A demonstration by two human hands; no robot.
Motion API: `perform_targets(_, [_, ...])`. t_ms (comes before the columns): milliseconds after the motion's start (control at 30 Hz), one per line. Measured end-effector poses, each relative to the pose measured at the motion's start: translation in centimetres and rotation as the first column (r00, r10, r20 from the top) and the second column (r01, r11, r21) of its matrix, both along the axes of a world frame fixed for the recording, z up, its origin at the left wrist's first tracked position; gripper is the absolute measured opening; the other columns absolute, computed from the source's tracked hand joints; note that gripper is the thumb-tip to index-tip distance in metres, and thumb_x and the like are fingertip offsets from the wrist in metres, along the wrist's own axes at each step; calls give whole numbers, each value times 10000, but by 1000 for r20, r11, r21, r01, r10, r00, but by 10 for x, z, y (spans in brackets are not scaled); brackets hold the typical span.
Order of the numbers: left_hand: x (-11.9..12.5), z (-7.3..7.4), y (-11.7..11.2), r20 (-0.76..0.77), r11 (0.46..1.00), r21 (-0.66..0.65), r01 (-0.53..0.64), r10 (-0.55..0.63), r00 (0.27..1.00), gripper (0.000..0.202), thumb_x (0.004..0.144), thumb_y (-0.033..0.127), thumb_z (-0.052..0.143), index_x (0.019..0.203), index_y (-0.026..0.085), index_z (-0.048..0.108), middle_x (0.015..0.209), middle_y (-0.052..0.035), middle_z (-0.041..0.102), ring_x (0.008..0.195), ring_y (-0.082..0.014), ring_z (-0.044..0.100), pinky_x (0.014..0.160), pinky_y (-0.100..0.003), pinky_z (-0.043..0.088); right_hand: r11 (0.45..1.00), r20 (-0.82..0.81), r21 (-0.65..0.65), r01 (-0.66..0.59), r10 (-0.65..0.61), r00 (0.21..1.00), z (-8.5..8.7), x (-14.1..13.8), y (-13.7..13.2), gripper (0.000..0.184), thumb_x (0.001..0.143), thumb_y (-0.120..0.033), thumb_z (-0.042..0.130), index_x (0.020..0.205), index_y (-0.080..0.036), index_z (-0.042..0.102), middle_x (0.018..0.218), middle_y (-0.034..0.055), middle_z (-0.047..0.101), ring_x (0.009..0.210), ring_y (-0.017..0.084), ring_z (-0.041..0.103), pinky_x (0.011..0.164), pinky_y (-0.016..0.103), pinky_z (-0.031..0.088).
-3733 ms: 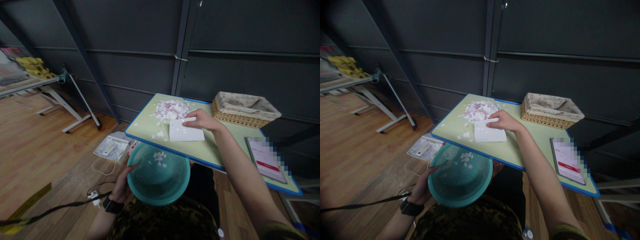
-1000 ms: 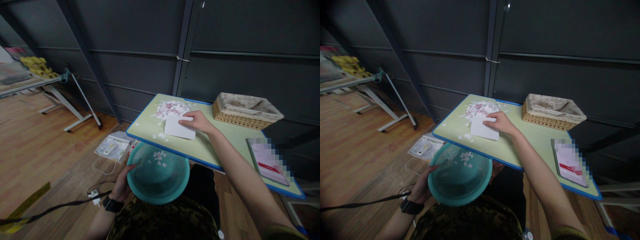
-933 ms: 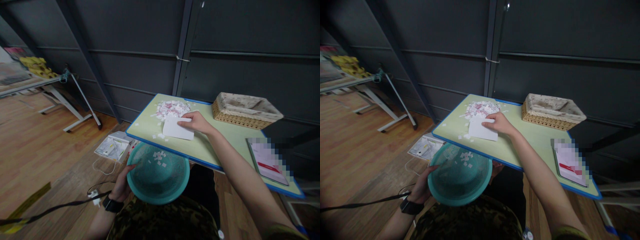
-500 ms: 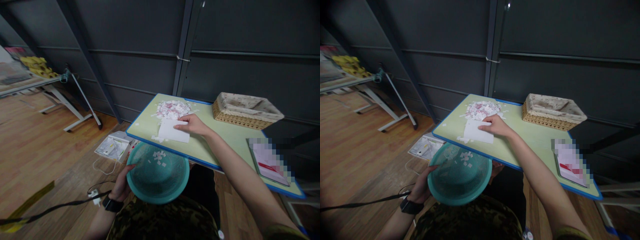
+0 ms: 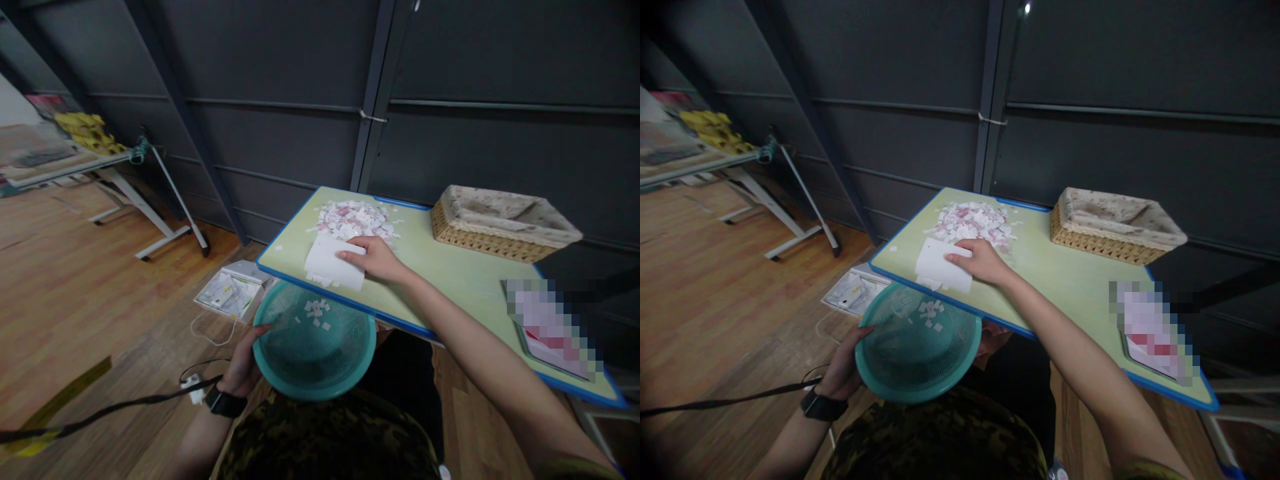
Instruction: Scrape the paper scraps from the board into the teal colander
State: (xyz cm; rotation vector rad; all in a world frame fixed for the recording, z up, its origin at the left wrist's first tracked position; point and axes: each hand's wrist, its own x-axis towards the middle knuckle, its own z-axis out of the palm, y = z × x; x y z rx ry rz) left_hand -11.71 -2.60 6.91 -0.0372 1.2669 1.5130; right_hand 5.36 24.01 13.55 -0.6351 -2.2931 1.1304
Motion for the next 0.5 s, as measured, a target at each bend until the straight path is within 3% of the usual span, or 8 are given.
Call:
perform_targets(333, [-3,0,-1,-17,1000,0,-2,2,1000,193,731,239,721,917,189,732,857,-67,813,895,-288,752,913,-380,557,1000,55,24,3,-4,998,11,14,8,315,747,-462,662,667,-162,607,621,-18,522,597,110,435,558,253,304])
perform_targets(500, [-2,1,-1,-19,1000,-4,0,0,1000,219,736,239,713,946,182,737,842,-68,813,886,-281,753,899,-367,561,988,120,-110,-108,121,985,15,21,14,370,693,-462,708,593,-194,473,566,-61,393,541,84,346,507,249,217])
